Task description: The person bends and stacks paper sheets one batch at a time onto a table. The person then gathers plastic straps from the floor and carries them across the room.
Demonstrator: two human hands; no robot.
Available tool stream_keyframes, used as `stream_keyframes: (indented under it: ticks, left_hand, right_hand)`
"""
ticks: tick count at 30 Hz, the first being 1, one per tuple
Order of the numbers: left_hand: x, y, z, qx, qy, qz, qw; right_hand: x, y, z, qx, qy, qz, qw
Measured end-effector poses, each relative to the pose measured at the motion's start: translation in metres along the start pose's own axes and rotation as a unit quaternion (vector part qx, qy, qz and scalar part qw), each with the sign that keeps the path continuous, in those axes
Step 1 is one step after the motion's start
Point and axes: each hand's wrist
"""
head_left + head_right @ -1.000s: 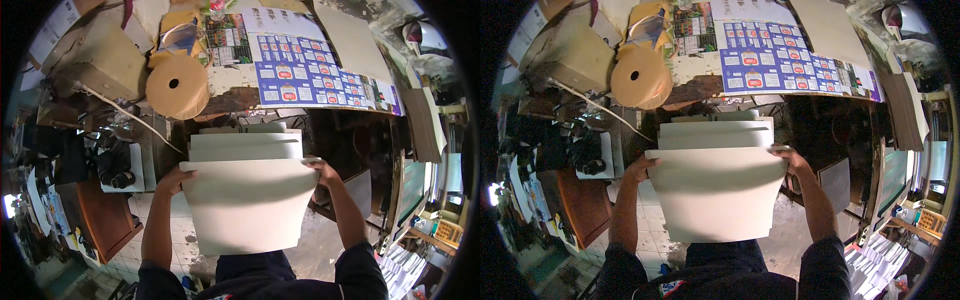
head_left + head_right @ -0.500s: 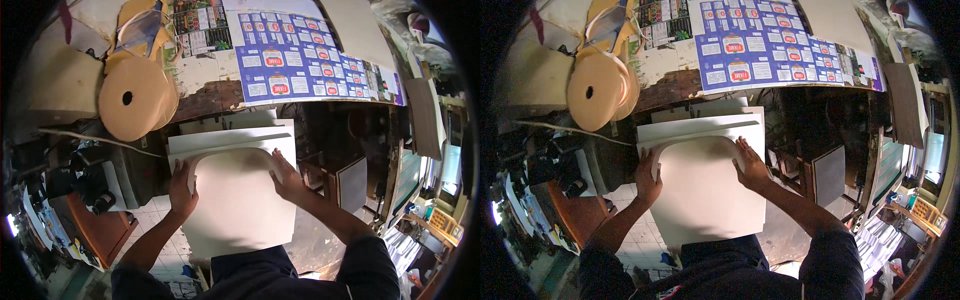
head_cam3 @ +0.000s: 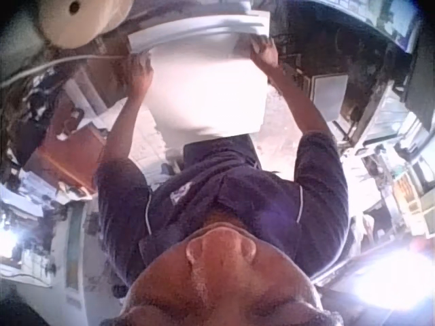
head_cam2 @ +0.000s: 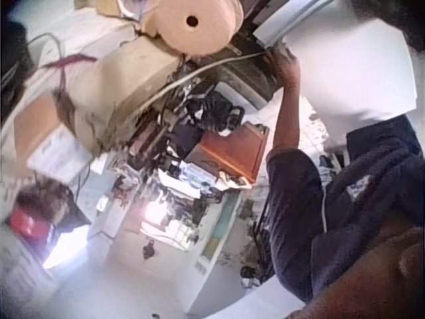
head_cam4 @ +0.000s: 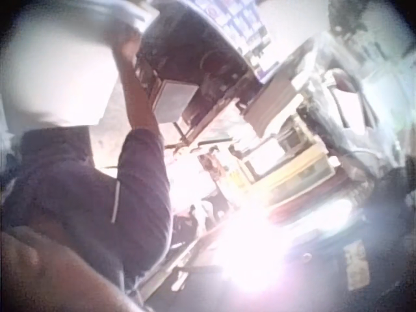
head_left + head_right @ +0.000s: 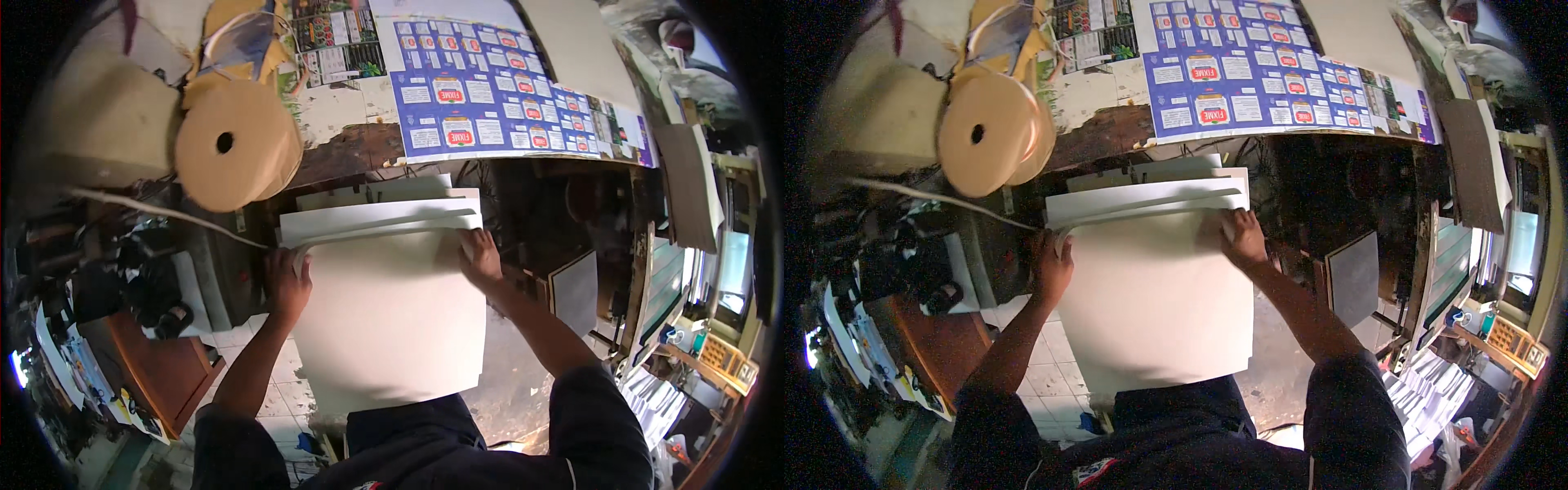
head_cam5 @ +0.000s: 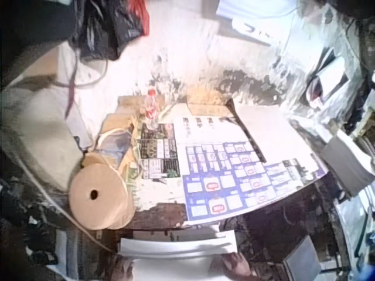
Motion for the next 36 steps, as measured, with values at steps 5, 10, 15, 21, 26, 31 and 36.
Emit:
stream_keyframes:
  ticks: [5, 10, 15, 21, 26, 31, 36]
  left_hand:
    - [-0.006, 0.007, -0.043, 0.06, 0.291, -0.106, 0.949]
    - [0.035, 0.027, -0.316, 0.073, 0.413, -0.229, 0.878]
    - [0.003, 0.055, -0.409, -0.059, 0.61, -0.576, 0.541]
    - [-0.017, 0.05, -0.418, -0.166, 0.549, -0.49, 0.657]
    - [-0.101, 0.083, -0.413, -0.205, 0.318, -0.436, 0.816]
    - [-0.081, 0.05, -0.422, -0.257, 0.35, -0.455, 0.778]
    - [-0.042, 0.026, -0.435, -0.266, 0.352, -0.386, 0.81]
  right_hand:
    - [-0.014, 0.014, -0.028, -0.04, -0.253, 0.155, 0.954]
    - [0.004, -0.01, -0.274, -0.094, -0.307, 0.083, 0.944]
    - [0.028, -0.018, -0.398, -0.08, -0.613, 0.538, 0.573]
    - [0.054, -0.028, -0.399, -0.193, -0.542, 0.599, 0.557]
    - [0.101, 0.029, -0.414, -0.234, -0.303, 0.476, 0.792]
    - [0.062, -0.013, -0.422, -0.242, -0.309, 0.512, 0.764]
    - [0.054, -0.042, -0.416, -0.275, -0.382, 0.597, 0.65]
Point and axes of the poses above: each hand's wrist, its own z-axis towards the middle knuckle, its own y-axis out of the back of the hand, x = y × z, and after that the axes turned 6 degrees about -x, right-handed
